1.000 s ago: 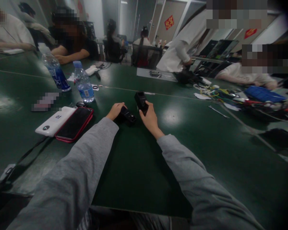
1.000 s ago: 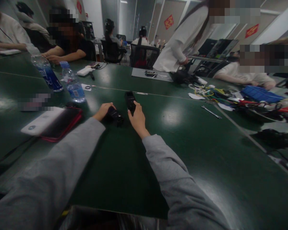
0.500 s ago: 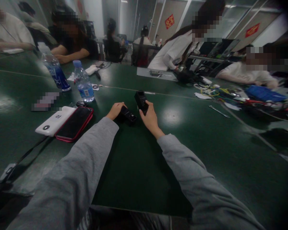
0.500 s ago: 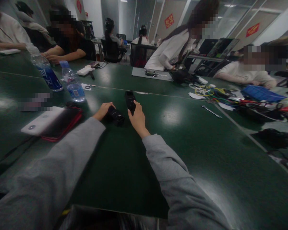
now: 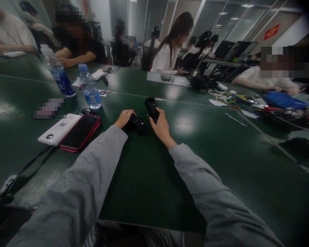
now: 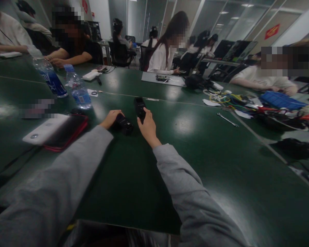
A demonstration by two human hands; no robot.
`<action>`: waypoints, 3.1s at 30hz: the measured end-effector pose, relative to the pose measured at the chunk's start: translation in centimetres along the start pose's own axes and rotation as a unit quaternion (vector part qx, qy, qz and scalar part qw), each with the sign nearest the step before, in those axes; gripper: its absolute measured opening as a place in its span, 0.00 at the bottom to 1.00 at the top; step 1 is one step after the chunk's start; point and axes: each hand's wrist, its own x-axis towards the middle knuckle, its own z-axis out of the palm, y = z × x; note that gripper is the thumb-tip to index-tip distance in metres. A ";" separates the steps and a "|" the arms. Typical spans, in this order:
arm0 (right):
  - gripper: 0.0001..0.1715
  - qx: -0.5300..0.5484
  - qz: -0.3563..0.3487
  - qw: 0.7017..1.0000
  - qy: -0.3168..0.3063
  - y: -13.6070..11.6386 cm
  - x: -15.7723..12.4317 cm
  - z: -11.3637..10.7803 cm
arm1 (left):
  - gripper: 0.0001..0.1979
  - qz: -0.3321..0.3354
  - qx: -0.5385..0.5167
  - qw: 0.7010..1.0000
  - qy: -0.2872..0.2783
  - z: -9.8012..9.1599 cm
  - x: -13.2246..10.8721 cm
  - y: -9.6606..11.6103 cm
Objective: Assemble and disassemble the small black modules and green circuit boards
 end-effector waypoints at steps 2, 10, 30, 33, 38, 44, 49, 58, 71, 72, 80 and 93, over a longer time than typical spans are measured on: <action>0.32 0.002 -0.003 1.000 0.000 0.0 0.0 0.0 | 0.21 -0.011 0.007 1.000 -0.002 0.0 0.0 0.1; 0.32 0.009 -0.008 1.000 -0.008 0.0 0.0 0.0 | 0.20 -0.016 -0.003 1.000 0.001 0.0 0.0 0.0; 0.32 0.008 -0.026 0.999 -0.027 -0.1 0.0 -0.1 | 0.17 -0.019 0.051 0.999 -0.008 -0.2 -0.4 0.8; 0.32 0.008 -0.030 0.999 -0.032 -0.2 0.0 -0.1 | 0.16 -0.017 0.037 0.999 -0.005 -0.2 -0.4 0.9; 0.33 0.008 -0.035 0.999 -0.031 -0.2 0.0 -0.1 | 0.15 -0.025 0.026 0.999 -0.009 -0.1 -0.6 1.2; 0.33 0.008 -0.032 0.999 -0.036 -0.3 0.0 -0.1 | 0.16 -0.028 0.026 0.999 0.002 0.0 -0.5 1.1; 0.33 0.018 -0.042 0.998 -0.035 -0.3 0.0 -0.1 | 0.16 -0.014 0.015 1.000 0.006 0.1 -0.3 0.6; 0.33 0.016 -0.043 0.998 -0.035 -0.2 0.0 0.0 | 0.16 -0.017 0.016 1.000 0.001 0.0 -0.4 0.7; 0.33 0.012 -0.042 0.998 -0.040 -0.2 0.0 -0.1 | 0.24 -0.025 -0.005 1.000 0.019 0.1 -0.1 0.3; 0.33 0.012 -0.042 0.998 -0.040 -0.2 0.0 -0.1 | 0.24 -0.024 -0.005 1.000 0.020 0.2 -0.1 0.3; 0.34 0.011 -0.041 0.998 -0.038 -0.1 0.0 0.1 | 0.21 -0.031 -0.016 0.999 0.007 0.3 -0.3 0.8; 0.26 -0.008 -0.030 0.999 -0.011 -0.4 0.0 -0.2 | 0.27 -0.025 -0.014 1.000 0.007 0.3 -0.5 0.8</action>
